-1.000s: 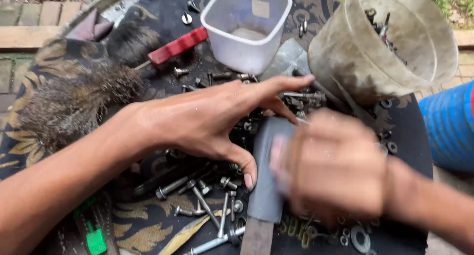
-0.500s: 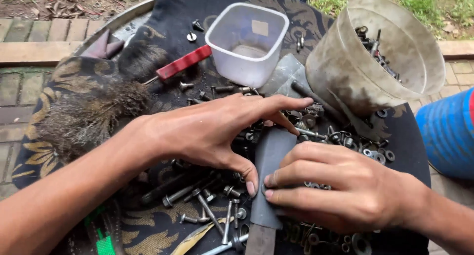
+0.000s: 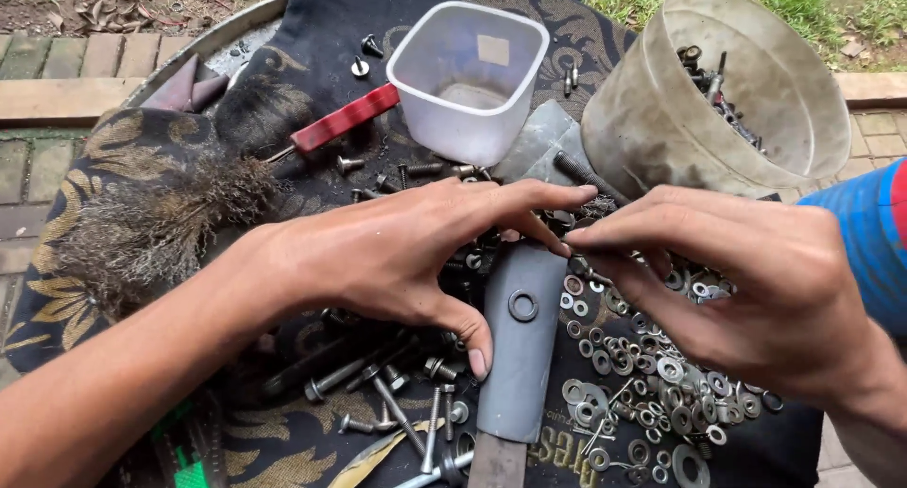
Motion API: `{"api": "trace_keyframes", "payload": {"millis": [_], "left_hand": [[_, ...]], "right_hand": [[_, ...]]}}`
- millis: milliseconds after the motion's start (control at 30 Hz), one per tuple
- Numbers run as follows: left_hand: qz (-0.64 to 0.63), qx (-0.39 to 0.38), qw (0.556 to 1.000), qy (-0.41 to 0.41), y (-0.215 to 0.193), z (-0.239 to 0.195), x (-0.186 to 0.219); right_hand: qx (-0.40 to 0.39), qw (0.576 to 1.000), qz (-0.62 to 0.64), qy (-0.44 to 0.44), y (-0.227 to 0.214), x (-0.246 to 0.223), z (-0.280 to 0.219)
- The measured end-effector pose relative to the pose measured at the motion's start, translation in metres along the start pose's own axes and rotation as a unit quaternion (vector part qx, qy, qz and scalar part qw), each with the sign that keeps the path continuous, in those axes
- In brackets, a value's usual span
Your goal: The person cleans metal washers and bolts by hand using a metal file and sandpaper. They repeatedly pick up individual washers, rub them on the file, and then rub them on sandpaper before placing them back on the table. The person also picks up bolts from a bucket and rubs them on the file.
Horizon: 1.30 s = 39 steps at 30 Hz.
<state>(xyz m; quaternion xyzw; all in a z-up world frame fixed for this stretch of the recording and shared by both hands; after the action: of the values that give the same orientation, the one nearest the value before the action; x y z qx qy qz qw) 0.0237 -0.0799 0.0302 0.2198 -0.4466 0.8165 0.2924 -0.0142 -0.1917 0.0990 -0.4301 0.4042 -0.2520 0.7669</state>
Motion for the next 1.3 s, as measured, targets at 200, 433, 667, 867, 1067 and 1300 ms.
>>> {"api": "trace_keyframes", "payload": {"millis": [200, 433, 667, 867, 1067, 1300], "left_hand": [[-0.005, 0.004, 1.000, -0.008, -0.002, 0.002, 0.000], [-0.006, 0.009, 1.000, -0.008, -0.003, 0.001, 0.000], [-0.005, 0.003, 1.000, -0.002, -0.001, -0.001, -0.001], [-0.011, 0.000, 1.000, -0.012, -0.001, 0.002, 0.000], [-0.014, 0.000, 1.000, 0.004, -0.002, 0.006, 0.005], [-0.010, -0.004, 1.000, -0.006, -0.001, 0.004, 0.001]], "right_hand": [[-0.046, 0.992, 0.060, -0.106, 0.011, -0.010, 0.008], [-0.042, 0.983, 0.010, -0.178, 0.021, -0.012, -0.017], [0.022, 0.985, 0.002, -0.168, 0.022, -0.014, -0.011], [0.011, 0.986, 0.054, -0.156, 0.026, -0.007, -0.007], [-0.040, 0.984, 0.052, -0.165, 0.037, -0.008, -0.010], [0.025, 0.982, 0.097, -0.157, 0.019, -0.018, -0.009]]}}
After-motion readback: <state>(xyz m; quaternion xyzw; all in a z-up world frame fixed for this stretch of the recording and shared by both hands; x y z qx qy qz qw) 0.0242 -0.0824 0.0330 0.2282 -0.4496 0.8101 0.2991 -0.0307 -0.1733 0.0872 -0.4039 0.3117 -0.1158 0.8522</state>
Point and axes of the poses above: each hand's wrist, its own z-axis towards the middle knuckle, its own y-axis out of the palm, x = y × z, the point moved 9 cm from there along z, towards the middle knuckle, and after that the axes turned 15 degrees about y, right-handed, at the moved point
